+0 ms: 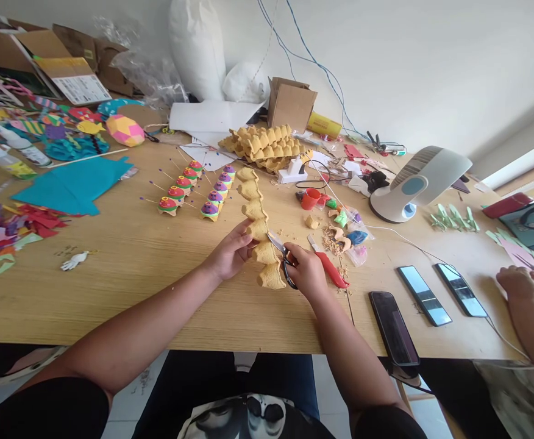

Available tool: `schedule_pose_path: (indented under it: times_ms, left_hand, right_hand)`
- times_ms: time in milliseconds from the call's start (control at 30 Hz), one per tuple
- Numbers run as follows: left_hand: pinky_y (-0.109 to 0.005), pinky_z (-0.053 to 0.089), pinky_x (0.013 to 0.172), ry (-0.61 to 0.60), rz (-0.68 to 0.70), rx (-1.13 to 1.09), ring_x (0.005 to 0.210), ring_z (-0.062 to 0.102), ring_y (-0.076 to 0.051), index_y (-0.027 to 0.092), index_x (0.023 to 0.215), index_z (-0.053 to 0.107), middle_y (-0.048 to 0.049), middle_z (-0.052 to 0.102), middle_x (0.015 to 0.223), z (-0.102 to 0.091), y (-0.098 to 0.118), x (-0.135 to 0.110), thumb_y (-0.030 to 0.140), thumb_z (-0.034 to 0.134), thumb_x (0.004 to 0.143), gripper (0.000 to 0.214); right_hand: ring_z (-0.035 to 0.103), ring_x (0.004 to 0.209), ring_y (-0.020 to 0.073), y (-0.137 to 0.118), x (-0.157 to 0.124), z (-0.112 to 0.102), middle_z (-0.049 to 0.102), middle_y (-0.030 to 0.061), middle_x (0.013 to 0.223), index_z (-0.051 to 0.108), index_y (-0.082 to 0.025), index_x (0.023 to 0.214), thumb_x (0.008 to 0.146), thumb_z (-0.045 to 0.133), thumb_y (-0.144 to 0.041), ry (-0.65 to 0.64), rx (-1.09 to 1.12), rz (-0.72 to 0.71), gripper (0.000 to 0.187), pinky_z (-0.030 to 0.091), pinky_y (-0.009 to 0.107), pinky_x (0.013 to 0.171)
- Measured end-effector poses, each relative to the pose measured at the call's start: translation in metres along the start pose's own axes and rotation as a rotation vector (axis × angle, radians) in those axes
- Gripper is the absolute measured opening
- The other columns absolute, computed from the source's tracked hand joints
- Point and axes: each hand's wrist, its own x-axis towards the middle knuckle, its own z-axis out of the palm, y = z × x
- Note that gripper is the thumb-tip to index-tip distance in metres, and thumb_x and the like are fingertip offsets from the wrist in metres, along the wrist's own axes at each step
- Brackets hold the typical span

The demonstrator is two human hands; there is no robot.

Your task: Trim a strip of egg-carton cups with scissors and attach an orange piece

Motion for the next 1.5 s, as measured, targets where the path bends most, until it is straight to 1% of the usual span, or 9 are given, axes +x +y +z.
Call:
schedule_pose_path:
  times_ms: [267,500,733,833,933,1033,1167,1367,1500]
  left_hand:
    - [-0.026,0.061,0.079,0.006,-0.064,-0.029,0.102,0.074,-0.018,0.025,0.132,0.067,-0.0019,0.077,0.120,0.001,0.000,0.000,0.037,0.088,0.084,0.054]
    - [-0.030,0.059,0.086,0.039,-0.059,-0.014,0.110,0.073,-0.021,0.025,0.131,0.067,-0.0030,0.077,0.122,-0.001,-0.003,0.001,0.034,0.085,0.087,0.048]
    - [-0.028,0.061,0.084,0.027,-0.058,-0.038,0.105,0.075,-0.019,0.024,0.126,0.069,-0.0028,0.078,0.118,0.000,-0.001,0.003,0.034,0.085,0.087,0.043]
    - [-0.028,0.062,0.083,0.008,-0.129,0.016,0.099,0.077,-0.019,0.022,0.132,0.067,-0.0044,0.080,0.115,-0.001,-0.005,0.003,0.029,0.089,0.083,0.054]
    - [-0.029,0.062,0.087,-0.013,-0.195,0.058,0.099,0.079,-0.019,0.022,0.137,0.064,-0.0058,0.081,0.114,-0.002,-0.011,0.003,0.023,0.092,0.077,0.066]
    - [-0.029,0.063,0.088,-0.025,-0.176,0.037,0.101,0.079,-0.019,0.024,0.138,0.064,-0.0051,0.081,0.116,-0.001,-0.013,0.002,0.025,0.092,0.079,0.065]
    - [-0.030,0.063,0.090,-0.039,-0.094,-0.006,0.102,0.079,-0.018,0.028,0.136,0.065,-0.0012,0.081,0.118,-0.002,-0.007,0.002,0.029,0.090,0.082,0.060]
    - [-0.031,0.062,0.091,-0.050,-0.082,0.028,0.104,0.078,-0.019,0.028,0.140,0.063,-0.0023,0.080,0.118,-0.001,-0.004,0.002,0.031,0.090,0.082,0.064]
    - [-0.030,0.060,0.094,-0.048,-0.069,0.044,0.107,0.077,-0.020,0.027,0.140,0.063,-0.0032,0.079,0.118,-0.003,-0.006,0.002,0.029,0.090,0.082,0.065]
  right_hand:
    - [0.061,0.069,0.0193,0.000,0.000,0.000,0.068,0.0014,0.076,0.076,-0.024,0.117,0.093,0.067,-0.028,0.010,-0.069,-0.002,0.026,0.041,0.027,0.067]
    - [0.063,0.069,0.0200,0.002,0.001,-0.001,0.071,0.0022,0.077,0.075,-0.025,0.118,0.094,0.067,-0.029,-0.002,-0.127,0.013,0.025,0.041,0.028,0.066]
    - [0.061,0.067,0.0182,0.000,0.002,0.001,0.069,0.0002,0.076,0.073,-0.024,0.116,0.092,0.066,-0.027,-0.008,-0.108,0.046,0.025,0.039,0.027,0.063]
    - [0.062,0.071,0.0190,0.000,0.001,-0.001,0.071,0.0008,0.082,0.070,-0.024,0.116,0.090,0.065,-0.025,-0.005,-0.083,0.009,0.027,0.039,0.028,0.065]
    - [0.064,0.077,0.0210,0.000,0.000,-0.004,0.071,0.0019,0.085,0.067,-0.023,0.118,0.088,0.063,-0.022,0.000,-0.059,-0.044,0.030,0.043,0.030,0.069]
    - [0.065,0.086,0.0240,0.000,0.001,-0.006,0.072,0.0054,0.093,0.065,-0.022,0.119,0.089,0.061,-0.022,0.003,-0.049,-0.106,0.031,0.047,0.033,0.077]
    - [0.064,0.098,0.0285,0.002,0.003,-0.005,0.071,0.0116,0.107,0.063,-0.019,0.121,0.091,0.059,-0.024,0.011,-0.090,-0.142,0.031,0.048,0.039,0.087]
    - [0.063,0.102,0.0299,0.005,0.003,-0.001,0.070,0.0126,0.110,0.063,-0.019,0.122,0.091,0.060,-0.025,0.007,-0.077,-0.147,0.031,0.049,0.041,0.091]
    - [0.063,0.099,0.0290,0.004,0.002,-0.002,0.070,0.0114,0.106,0.064,-0.020,0.121,0.093,0.060,-0.024,0.011,-0.086,-0.154,0.029,0.049,0.039,0.089]
